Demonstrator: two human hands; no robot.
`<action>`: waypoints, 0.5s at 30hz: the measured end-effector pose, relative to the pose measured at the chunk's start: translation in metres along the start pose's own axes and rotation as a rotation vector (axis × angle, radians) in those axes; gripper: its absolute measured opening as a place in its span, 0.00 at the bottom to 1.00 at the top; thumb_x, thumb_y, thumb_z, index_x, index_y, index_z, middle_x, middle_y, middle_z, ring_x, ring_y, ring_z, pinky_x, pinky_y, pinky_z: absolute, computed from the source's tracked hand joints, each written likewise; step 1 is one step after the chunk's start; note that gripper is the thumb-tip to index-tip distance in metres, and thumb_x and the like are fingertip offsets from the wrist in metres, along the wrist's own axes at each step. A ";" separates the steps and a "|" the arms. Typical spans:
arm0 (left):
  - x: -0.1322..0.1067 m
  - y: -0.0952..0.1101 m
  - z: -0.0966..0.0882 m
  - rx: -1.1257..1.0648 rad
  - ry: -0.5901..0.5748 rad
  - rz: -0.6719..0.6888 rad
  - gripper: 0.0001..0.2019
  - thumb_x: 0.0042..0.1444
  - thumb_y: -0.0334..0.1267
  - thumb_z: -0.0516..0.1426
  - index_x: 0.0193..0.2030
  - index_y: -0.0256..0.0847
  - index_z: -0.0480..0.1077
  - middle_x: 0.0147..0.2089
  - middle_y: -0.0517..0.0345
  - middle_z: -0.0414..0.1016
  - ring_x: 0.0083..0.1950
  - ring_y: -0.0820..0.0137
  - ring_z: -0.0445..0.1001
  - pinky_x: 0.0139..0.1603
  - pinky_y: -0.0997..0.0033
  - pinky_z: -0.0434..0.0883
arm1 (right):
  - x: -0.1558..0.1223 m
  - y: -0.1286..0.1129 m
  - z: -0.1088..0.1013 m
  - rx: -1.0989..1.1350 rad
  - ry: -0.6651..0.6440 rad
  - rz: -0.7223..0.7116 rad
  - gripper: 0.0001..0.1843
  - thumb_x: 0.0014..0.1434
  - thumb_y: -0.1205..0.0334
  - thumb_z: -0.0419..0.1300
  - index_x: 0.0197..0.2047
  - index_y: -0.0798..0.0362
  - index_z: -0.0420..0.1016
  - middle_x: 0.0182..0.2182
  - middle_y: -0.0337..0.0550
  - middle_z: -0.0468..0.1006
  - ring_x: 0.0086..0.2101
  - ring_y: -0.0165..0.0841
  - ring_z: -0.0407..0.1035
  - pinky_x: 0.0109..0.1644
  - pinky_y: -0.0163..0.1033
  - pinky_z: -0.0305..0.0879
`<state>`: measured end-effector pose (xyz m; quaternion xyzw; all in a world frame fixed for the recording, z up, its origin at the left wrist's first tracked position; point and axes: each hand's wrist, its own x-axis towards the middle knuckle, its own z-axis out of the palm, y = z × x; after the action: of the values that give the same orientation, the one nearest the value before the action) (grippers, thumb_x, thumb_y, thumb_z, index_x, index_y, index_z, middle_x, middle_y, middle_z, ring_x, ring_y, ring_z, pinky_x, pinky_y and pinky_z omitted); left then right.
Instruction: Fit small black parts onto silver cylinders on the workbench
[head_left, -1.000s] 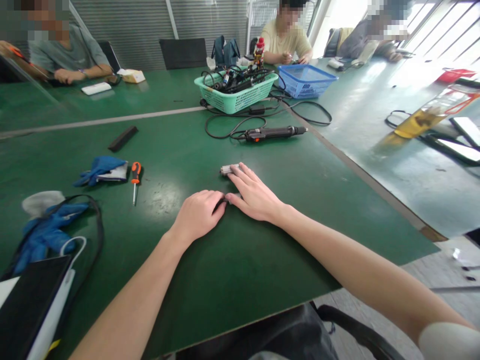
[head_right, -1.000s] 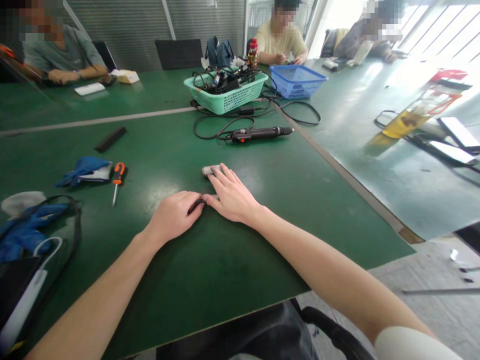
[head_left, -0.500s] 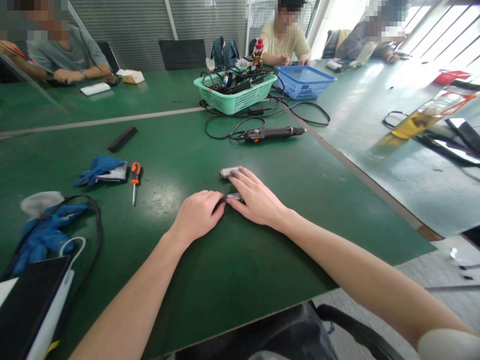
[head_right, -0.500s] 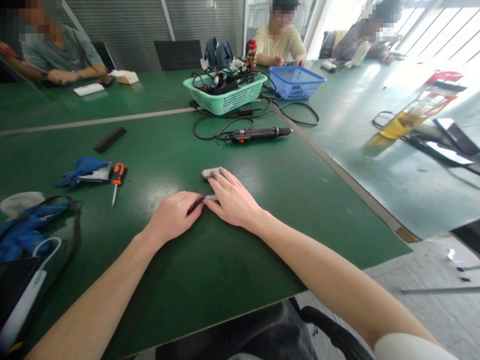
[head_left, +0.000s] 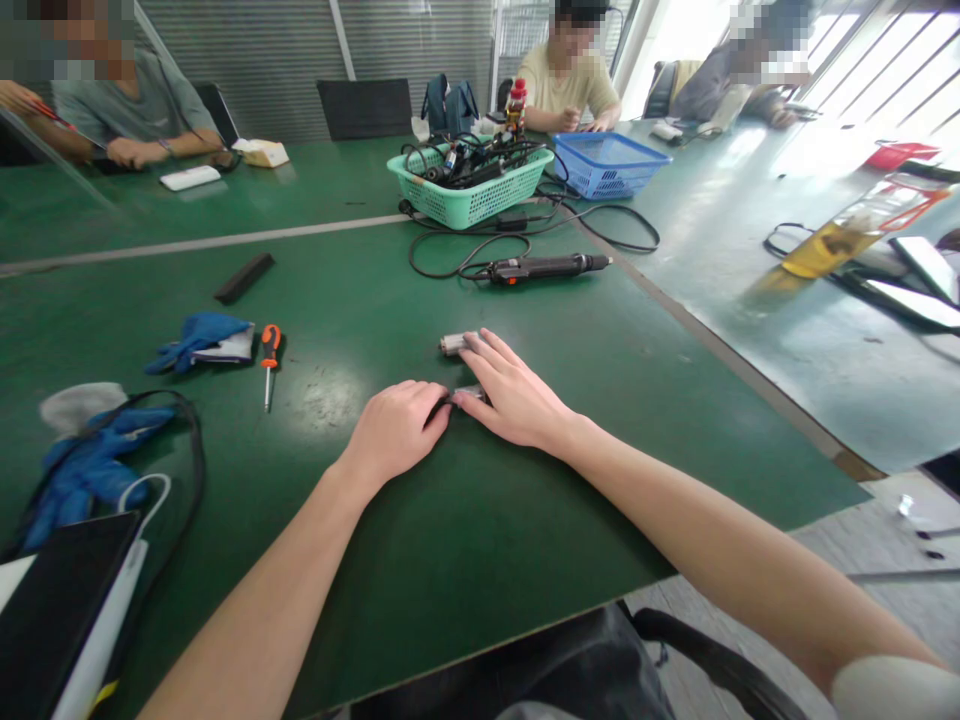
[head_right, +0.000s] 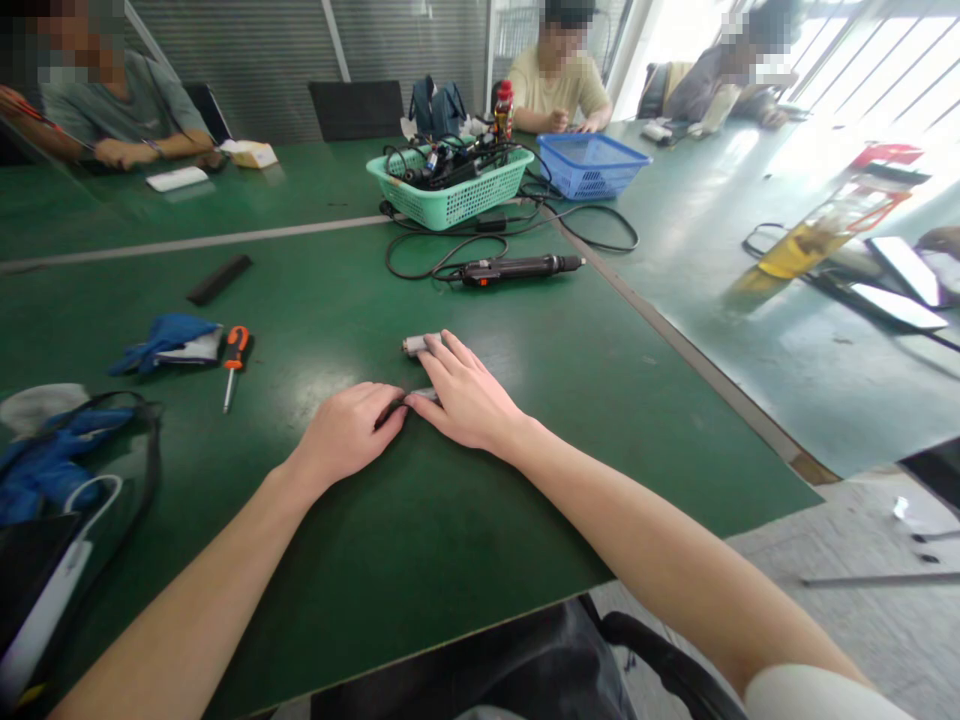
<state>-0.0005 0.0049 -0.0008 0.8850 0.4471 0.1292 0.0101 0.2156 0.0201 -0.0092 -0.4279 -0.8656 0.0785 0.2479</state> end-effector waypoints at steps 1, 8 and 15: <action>0.000 0.000 0.000 0.000 0.000 0.000 0.10 0.69 0.39 0.49 0.44 0.41 0.71 0.42 0.52 0.78 0.45 0.62 0.75 0.43 0.64 0.70 | 0.000 0.000 0.000 0.003 0.002 0.000 0.34 0.69 0.46 0.53 0.68 0.62 0.61 0.70 0.61 0.57 0.71 0.52 0.42 0.72 0.60 0.50; 0.001 0.001 -0.002 -0.001 -0.005 0.000 0.12 0.69 0.40 0.49 0.43 0.40 0.71 0.41 0.52 0.78 0.43 0.62 0.75 0.42 0.63 0.70 | 0.000 0.002 0.002 0.008 0.008 0.005 0.33 0.69 0.47 0.54 0.68 0.61 0.61 0.70 0.61 0.57 0.71 0.53 0.43 0.72 0.62 0.51; -0.001 -0.001 0.001 -0.027 0.020 -0.002 0.11 0.69 0.40 0.49 0.43 0.41 0.72 0.41 0.52 0.78 0.43 0.62 0.75 0.43 0.64 0.70 | 0.000 -0.002 -0.001 0.014 0.035 -0.001 0.30 0.68 0.52 0.55 0.67 0.59 0.64 0.67 0.61 0.64 0.70 0.52 0.48 0.71 0.63 0.53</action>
<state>-0.0010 0.0047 -0.0020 0.8829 0.4464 0.1442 0.0178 0.2149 0.0188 -0.0081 -0.4269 -0.8609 0.0768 0.2658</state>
